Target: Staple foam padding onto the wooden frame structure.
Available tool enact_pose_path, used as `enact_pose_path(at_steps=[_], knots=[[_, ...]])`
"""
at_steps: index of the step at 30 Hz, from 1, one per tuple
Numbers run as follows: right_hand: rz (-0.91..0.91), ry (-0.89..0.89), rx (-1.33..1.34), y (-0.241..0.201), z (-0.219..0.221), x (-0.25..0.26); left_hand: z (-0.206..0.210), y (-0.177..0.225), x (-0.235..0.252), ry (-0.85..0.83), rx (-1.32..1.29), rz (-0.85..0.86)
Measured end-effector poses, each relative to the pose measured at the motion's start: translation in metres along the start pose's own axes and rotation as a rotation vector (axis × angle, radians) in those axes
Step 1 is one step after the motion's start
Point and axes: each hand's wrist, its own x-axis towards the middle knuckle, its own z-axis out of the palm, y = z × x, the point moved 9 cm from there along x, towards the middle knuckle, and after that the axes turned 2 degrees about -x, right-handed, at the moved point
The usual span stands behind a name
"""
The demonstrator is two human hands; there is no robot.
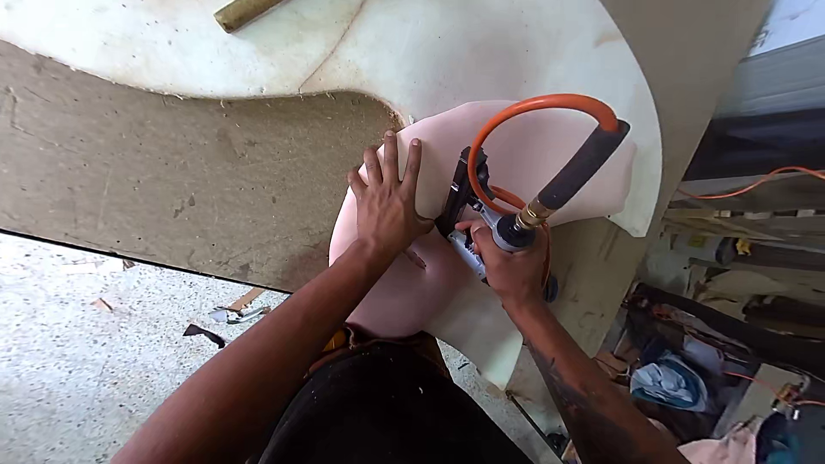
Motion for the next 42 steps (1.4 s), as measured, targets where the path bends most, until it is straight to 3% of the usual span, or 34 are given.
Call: enact_pose_path(at_steps=[10, 21, 29, 42], knots=[[-0.104, 0.06, 0.016, -0.005, 0.003, 0.003, 0.0, 0.0, -0.002, -0.007, 0.027, 0.013], [-0.071, -0.059, -0.046, -0.014, 0.001, 0.003, -0.013, -0.019, -0.028, 0.035, -0.034, -0.017], [-0.076, -0.093, 0.028, -0.015, 0.01, 0.004, -0.006, -0.012, -0.026, 0.042, -0.003, -0.044], [-0.147, -0.014, -0.041, -0.012, 0.012, -0.005, -0.003, -0.009, -0.024, 0.011, 0.01, -0.034]])
